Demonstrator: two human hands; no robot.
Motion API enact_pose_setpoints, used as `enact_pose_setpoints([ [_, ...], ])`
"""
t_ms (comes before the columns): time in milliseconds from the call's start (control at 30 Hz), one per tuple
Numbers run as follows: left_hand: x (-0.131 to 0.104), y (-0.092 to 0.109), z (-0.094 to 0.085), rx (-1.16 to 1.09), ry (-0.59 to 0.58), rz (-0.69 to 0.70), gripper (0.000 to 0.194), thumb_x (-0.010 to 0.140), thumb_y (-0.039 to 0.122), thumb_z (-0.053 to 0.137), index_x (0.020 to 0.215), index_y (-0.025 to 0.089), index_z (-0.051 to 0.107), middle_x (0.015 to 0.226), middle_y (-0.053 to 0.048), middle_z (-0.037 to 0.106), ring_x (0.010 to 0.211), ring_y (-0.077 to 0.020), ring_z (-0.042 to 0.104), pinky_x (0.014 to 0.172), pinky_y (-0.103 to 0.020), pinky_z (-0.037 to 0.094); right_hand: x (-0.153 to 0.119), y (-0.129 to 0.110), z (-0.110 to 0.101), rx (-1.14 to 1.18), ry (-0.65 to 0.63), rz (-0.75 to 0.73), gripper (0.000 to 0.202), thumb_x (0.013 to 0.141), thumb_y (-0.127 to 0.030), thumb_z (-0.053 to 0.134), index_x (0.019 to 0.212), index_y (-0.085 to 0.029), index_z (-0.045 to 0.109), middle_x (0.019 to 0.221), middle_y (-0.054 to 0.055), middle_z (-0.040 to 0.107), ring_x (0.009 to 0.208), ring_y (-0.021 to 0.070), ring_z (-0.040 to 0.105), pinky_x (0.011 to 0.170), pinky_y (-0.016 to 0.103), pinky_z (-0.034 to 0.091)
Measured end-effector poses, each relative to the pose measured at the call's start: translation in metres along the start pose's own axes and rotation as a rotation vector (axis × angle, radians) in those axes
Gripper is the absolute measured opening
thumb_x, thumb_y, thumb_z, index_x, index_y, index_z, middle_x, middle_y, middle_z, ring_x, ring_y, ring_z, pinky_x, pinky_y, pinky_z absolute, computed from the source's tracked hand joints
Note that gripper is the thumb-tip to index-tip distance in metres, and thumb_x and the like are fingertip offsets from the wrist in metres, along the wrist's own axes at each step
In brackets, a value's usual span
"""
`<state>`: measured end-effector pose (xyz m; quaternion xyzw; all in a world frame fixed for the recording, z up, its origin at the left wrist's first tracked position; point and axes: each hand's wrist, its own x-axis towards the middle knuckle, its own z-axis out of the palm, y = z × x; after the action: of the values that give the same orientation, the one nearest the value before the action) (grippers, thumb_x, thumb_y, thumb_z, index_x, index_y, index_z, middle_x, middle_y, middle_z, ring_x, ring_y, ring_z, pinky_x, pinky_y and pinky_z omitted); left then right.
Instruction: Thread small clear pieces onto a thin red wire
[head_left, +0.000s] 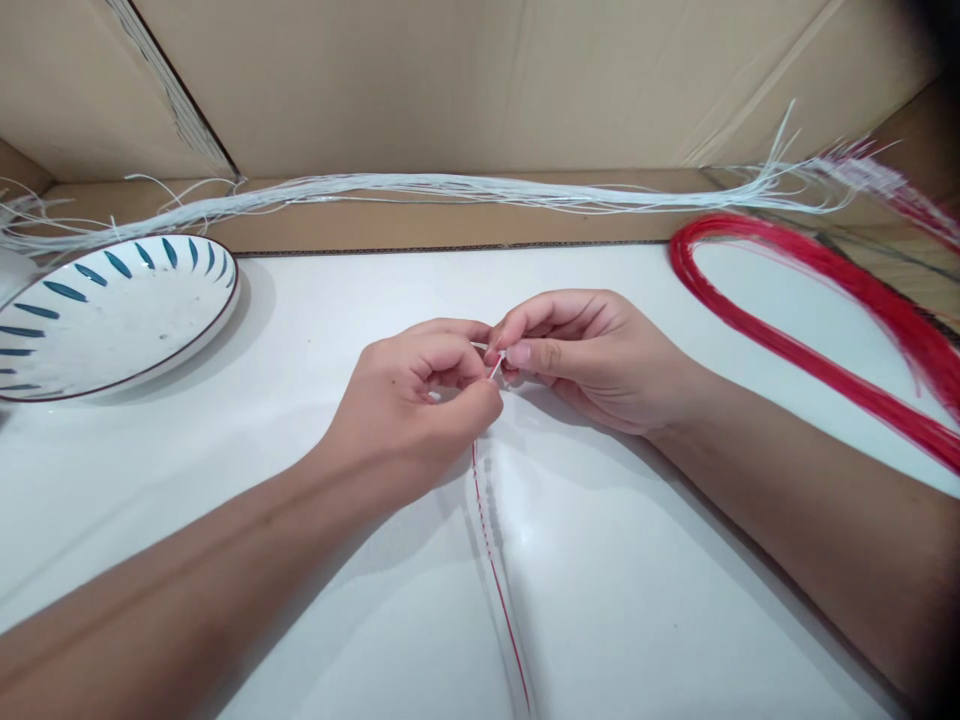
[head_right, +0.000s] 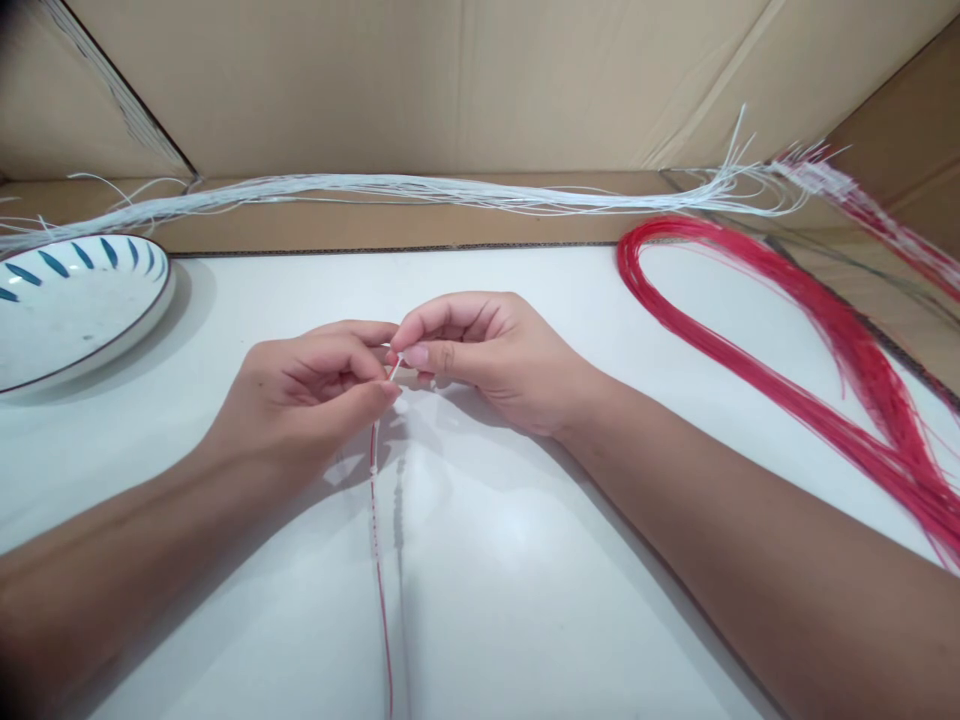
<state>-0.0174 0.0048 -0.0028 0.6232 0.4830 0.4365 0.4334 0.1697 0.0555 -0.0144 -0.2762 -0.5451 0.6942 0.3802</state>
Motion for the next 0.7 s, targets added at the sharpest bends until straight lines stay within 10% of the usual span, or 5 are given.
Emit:
enact_pose_setpoints([
  [700,0.0003,0.0028,-0.0011,0.027,0.015,-0.073,0.018,0.083,0.026,0.07,0.066,0.02,0.07,0.111,-0.006,0.076,0.096,-0.0211,0.07,0.08,-0.034,0.055,0.0001,0.005,0.0003,0.036,-0.014,-0.015,0.01,0.086,-0.023,0.081,0.091,-0.019,0.074,0.081,0.0,0.072,0.071,0.0094,0.062,0.067,0.022,0.051],
])
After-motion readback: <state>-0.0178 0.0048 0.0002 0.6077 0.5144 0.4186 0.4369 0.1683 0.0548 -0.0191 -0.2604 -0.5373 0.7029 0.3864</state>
